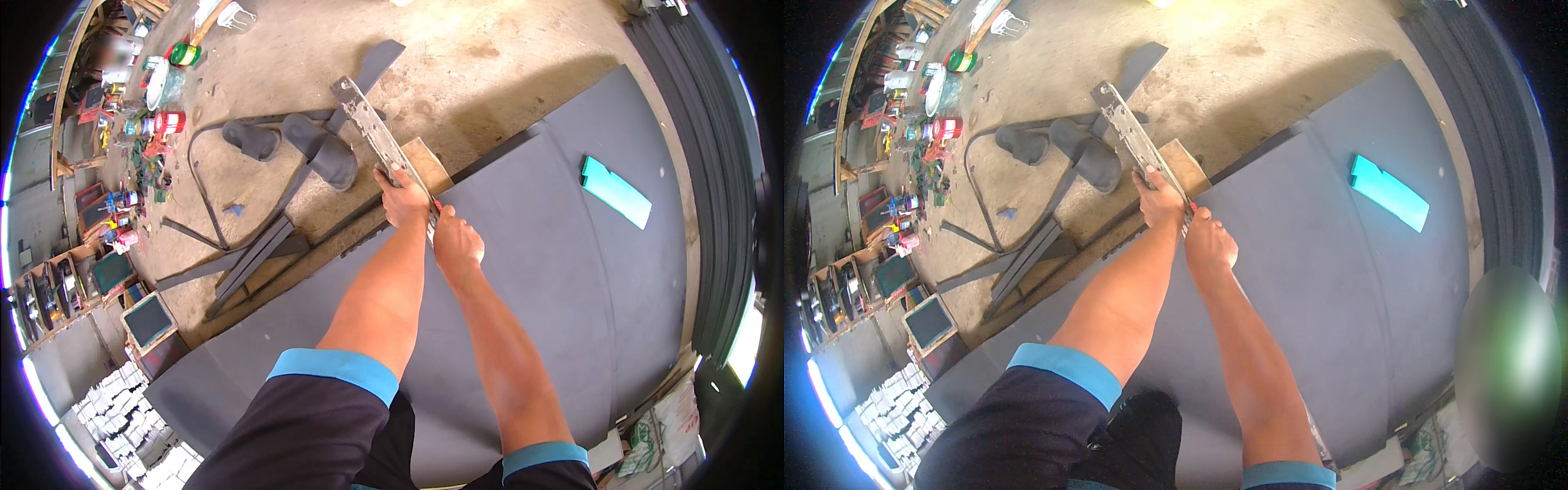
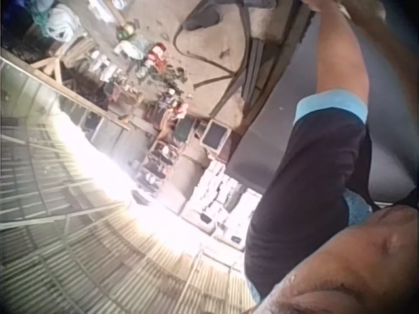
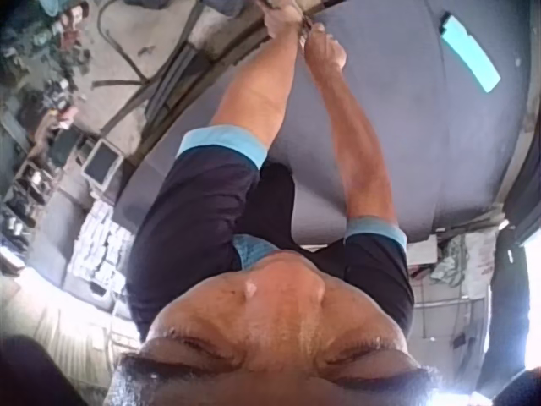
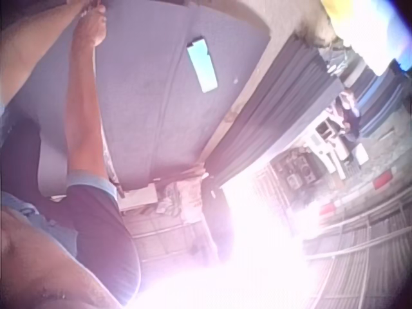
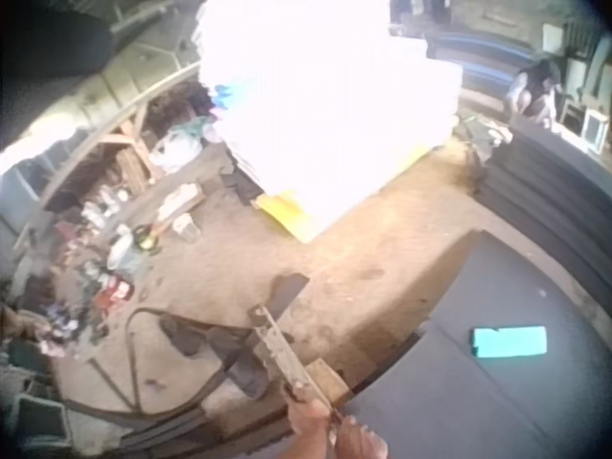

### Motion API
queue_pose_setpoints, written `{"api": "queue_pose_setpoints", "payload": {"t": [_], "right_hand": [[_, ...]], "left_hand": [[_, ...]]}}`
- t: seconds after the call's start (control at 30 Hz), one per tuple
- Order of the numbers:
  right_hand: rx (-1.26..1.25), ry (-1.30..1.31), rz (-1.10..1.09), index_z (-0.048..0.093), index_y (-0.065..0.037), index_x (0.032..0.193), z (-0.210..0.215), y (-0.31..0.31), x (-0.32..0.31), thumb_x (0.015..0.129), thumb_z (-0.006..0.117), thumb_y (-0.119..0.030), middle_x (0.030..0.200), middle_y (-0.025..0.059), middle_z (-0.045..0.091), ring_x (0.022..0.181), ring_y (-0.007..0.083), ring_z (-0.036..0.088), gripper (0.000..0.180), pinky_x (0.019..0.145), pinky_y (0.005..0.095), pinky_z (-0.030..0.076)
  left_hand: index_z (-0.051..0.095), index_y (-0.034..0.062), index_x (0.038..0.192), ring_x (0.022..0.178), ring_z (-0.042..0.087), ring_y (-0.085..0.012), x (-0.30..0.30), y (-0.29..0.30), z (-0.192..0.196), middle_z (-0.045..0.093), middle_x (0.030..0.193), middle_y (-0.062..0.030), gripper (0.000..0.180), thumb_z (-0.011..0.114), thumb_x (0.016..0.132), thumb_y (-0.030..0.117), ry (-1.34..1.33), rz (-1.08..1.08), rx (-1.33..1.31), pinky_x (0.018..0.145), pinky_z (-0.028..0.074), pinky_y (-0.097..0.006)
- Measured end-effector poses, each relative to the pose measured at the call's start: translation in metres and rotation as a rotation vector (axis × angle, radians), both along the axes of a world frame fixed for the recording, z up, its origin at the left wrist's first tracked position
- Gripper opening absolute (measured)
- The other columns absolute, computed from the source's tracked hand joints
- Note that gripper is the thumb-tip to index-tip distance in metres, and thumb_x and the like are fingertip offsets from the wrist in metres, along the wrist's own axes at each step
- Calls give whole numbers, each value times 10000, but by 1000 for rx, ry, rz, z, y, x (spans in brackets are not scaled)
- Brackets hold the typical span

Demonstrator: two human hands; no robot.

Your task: The person uses a utility knife and a wooden straightedge to cut a large black foam sheet into strips. They repeatedly measure, score, and separate sections, then stack the cut pieces on the work surface.

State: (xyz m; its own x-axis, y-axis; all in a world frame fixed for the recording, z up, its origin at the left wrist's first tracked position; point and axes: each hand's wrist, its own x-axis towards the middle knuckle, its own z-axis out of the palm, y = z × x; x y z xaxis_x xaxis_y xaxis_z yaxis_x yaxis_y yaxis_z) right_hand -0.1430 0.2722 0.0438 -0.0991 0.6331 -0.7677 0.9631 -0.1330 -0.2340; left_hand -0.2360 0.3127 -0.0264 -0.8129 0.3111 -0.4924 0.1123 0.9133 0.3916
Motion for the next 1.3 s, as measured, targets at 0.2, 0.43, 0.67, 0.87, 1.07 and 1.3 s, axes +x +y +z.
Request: {"api": "queue_pose_setpoints", "payload": {"t": [0.2,0.43,0.67,0.87,1.07,1.3], "right_hand": [[-79,46,-151,533,14,1351,0,12,-12,1071,523,-175,1265,233,726,1148,362,742,338,887,471,628],[-107,33,-121,551,18,1361,8,-4,7,1081,525,-193,1224,193,753,1103,331,763,352,868,445,633],[-208,7,-85,556,2,1251,25,-72,74,1062,543,-152,1066,171,785,994,340,784,244,822,434,638],[-157,0,-120,521,9,1168,22,-160,137,948,652,-31,914,159,772,875,330,788,259,689,423,634],[-194,-69,-85,507,15,1180,29,-237,199,948,633,-44,909,152,766,862,307,786,271,667,410,630],[-213,-102,-86,488,8,1222,30,-338,275,958,617,-68,964,167,762,910,314,784,304,693,430,636]], "left_hand": [[313,231,1665,1240,642,-434,1,1,1,671,1365,-234,774,245,1046,690,10,3,-17,1046,495,-558],[322,213,1660,1262,625,-459,3,-1,-6,641,1421,-235,772,244,1053,683,51,-11,59,1066,477,-583],[331,173,1655,1335,565,-485,-1,-1,-14,583,1495,-240,801,266,1046,689,70,-13,126,1121,439,-591],[465,100,1584,1372,556,-445,-10,0,-31,559,1517,-244,760,350,1063,642,120,-9,206,1179,444,-522],[563,5,1485,1332,580,-465,-32,9,-56,612,1432,-298,782,389,1047,629,147,30,153,1153,436,-540],[558,-13,1478,1312,613,-425,-39,15,-52,594,1483,-244,810,300,1065,634,49,45,175,1138,463,-543]]}}
